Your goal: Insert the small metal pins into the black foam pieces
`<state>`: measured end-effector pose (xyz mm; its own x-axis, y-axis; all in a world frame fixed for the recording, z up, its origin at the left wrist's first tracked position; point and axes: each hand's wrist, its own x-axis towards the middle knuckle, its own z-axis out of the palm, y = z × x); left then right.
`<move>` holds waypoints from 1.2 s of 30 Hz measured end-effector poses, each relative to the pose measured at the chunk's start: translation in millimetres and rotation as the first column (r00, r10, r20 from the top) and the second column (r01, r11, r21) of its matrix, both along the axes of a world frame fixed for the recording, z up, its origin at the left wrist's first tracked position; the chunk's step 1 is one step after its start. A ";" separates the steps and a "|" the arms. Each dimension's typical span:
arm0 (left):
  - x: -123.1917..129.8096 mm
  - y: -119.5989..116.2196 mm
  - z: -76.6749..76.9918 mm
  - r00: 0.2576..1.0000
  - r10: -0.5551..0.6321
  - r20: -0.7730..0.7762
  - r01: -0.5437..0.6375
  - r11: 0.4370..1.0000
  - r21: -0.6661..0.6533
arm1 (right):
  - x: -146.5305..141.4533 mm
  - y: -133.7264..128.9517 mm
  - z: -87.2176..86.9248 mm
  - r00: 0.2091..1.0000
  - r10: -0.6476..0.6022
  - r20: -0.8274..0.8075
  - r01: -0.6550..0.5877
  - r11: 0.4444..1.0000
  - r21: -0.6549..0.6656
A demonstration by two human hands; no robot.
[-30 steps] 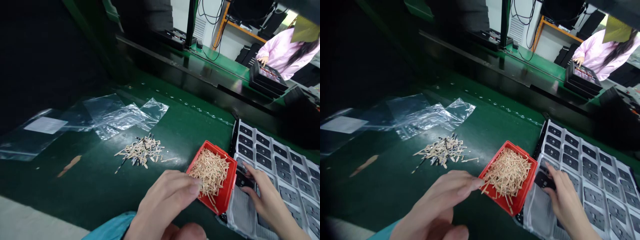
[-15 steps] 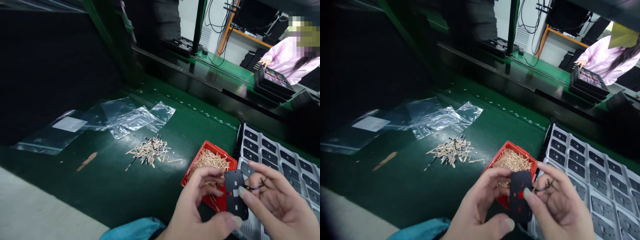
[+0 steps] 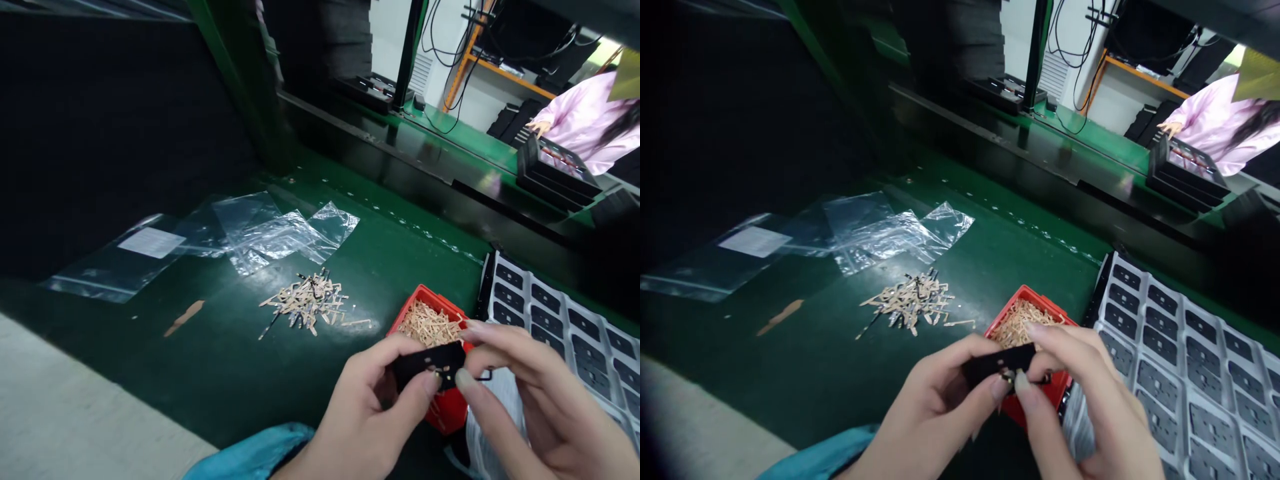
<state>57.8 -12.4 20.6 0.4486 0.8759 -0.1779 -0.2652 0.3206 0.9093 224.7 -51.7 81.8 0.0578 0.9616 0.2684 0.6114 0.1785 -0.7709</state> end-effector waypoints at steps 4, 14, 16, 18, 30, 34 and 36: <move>0.5 0.9 5.5 0.997 -0.019 -0.068 0.024 0.997 0.072 | -1.1 6.7 -6.8 0.998 0.059 0.012 -0.058 0.997 -0.046; -6.6 -11.9 2.0 0.940 0.194 -0.282 -0.063 0.907 0.416 | -5.8 8.2 -9.4 0.997 0.070 -0.023 -0.071 0.996 -0.051; -7.7 -13.9 1.6 0.926 0.254 -0.279 -0.099 0.877 0.471 | -5.3 8.4 -9.4 0.997 0.072 -0.032 -0.073 0.996 -0.053; -9.1 -15.2 0.7 0.927 0.244 -0.284 -0.077 0.866 0.494 | -4.0 8.7 -9.2 0.996 0.077 -0.045 -0.080 0.995 -0.058; -13.4 -15.6 2.9 0.956 0.153 -0.249 -0.023 0.890 0.456 | -4.2 2.3 -3.8 0.987 0.034 -0.155 -0.057 0.988 -0.141; -12.2 -14.2 5.4 0.967 0.126 -0.222 -0.017 0.899 0.437 | -4.4 0.6 -3.3 0.982 -0.013 -0.187 -0.021 0.984 -0.177; -12.1 -12.7 6.5 0.973 0.119 -0.200 -0.020 0.900 0.435 | -2.8 1.1 -3.1 0.974 -0.021 -0.224 -0.029 0.976 -0.217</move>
